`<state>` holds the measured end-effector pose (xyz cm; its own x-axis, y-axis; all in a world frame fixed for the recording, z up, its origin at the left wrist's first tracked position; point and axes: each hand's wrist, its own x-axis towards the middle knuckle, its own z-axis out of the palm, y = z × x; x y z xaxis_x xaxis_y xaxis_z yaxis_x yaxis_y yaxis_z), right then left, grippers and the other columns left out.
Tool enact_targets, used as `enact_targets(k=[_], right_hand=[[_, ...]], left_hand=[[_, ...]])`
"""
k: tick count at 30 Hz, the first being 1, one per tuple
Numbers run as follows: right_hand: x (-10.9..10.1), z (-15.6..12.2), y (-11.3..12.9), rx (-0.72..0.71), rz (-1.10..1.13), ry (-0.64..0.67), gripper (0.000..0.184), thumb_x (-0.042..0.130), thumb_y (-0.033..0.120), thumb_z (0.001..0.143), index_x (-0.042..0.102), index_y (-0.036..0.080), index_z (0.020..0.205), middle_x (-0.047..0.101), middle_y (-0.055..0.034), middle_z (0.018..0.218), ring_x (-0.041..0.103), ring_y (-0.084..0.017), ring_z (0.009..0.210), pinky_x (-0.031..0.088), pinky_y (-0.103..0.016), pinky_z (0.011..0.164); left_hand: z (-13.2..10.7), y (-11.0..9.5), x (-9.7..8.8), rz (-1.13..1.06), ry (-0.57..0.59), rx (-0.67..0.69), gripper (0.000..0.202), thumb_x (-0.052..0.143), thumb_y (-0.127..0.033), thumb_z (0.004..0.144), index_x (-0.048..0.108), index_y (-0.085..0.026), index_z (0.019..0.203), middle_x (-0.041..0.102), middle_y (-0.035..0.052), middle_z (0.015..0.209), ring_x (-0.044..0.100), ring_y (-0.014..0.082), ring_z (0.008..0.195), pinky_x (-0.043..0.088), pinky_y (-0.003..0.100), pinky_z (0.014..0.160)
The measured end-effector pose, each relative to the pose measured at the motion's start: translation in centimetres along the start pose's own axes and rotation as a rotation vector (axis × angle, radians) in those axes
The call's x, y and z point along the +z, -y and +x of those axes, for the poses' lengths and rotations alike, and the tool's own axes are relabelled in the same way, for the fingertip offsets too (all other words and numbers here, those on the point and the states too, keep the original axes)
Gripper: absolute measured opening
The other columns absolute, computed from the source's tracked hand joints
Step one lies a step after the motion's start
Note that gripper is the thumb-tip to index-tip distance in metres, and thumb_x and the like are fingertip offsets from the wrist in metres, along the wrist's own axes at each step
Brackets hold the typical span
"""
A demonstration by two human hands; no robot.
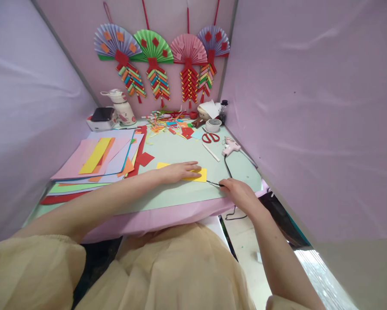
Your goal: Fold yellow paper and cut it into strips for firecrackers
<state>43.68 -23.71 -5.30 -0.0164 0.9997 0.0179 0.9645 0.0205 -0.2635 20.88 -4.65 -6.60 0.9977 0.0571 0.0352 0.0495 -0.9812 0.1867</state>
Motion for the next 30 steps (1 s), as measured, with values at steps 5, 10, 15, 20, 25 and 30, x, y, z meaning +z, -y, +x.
enact_targets(k=[5,10,15,20,25,30], right_hand=[[0.3,0.1,-0.3,-0.04,0.023,-0.008,0.029,0.039,0.028,0.092,0.064,0.024,0.106,0.068,-0.004,0.096,0.062,-0.019,0.085,0.042,-0.027,0.071],[0.8,0.3,-0.3,-0.082,0.02,-0.025,0.029,0.039,0.028,0.092,0.064,0.023,0.107,0.068,-0.005,0.097,0.062,-0.019,0.086,0.042,-0.027,0.074],[0.7,-0.2,0.0,-0.103,0.022,-0.002,0.029,0.039,0.027,0.091,0.065,0.022,0.103,0.068,-0.0057,0.091,0.061,-0.019,0.082,0.041,-0.027,0.071],[0.2,-1.2,0.4,-0.088,0.037,0.023,0.029,0.038,0.028,0.092,0.065,0.021,0.101,0.068,-0.0054,0.086,0.06,-0.019,0.077,0.04,-0.027,0.069],[0.4,-0.5,2.0,-0.065,-0.019,0.043,0.028,0.039,0.028,0.093,0.064,0.021,0.103,0.068,-0.0058,0.089,0.061,-0.019,0.081,0.039,-0.026,0.071],[1.4,0.9,4.2,-0.079,-0.099,0.046,0.023,0.041,0.028,0.095,0.062,0.02,0.1,0.067,-0.0058,0.092,0.061,-0.018,0.084,0.035,-0.025,0.07]], left_hand=[[0.2,-0.6,0.8,-0.107,0.02,-0.086,0.045,0.031,-0.021,0.096,0.044,-0.025,0.139,0.036,0.0035,0.15,0.026,0.0203,0.14,0.016,0.042,0.115],[0.2,-1.3,0.8,-0.09,0.075,-0.098,0.048,0.025,-0.042,0.098,0.031,-0.031,0.145,0.021,0.0006,0.155,0.014,0.0193,0.144,0.007,0.045,0.115],[0.6,-0.9,0.8,-0.1,0.104,-0.089,0.05,0.023,-0.044,0.098,0.031,-0.028,0.145,0.02,0.0029,0.156,0.012,0.0201,0.144,0.007,0.045,0.115],[0.5,-0.8,0.8,-0.111,0.108,-0.085,0.05,0.023,-0.044,0.098,0.031,-0.029,0.145,0.021,0.0021,0.156,0.013,0.0202,0.144,0.006,0.045,0.115],[0.5,-1.1,0.5,-0.128,0.112,-0.096,0.05,0.023,-0.045,0.098,0.032,-0.03,0.145,0.02,0.0015,0.156,0.012,0.0202,0.144,0.006,0.045,0.115],[0.5,-1.2,0.1,-0.157,0.129,-0.093,0.051,0.016,-0.043,0.099,0.032,-0.028,0.145,0.021,0.0017,0.156,0.011,0.019,0.144,0.005,0.044,0.115]])
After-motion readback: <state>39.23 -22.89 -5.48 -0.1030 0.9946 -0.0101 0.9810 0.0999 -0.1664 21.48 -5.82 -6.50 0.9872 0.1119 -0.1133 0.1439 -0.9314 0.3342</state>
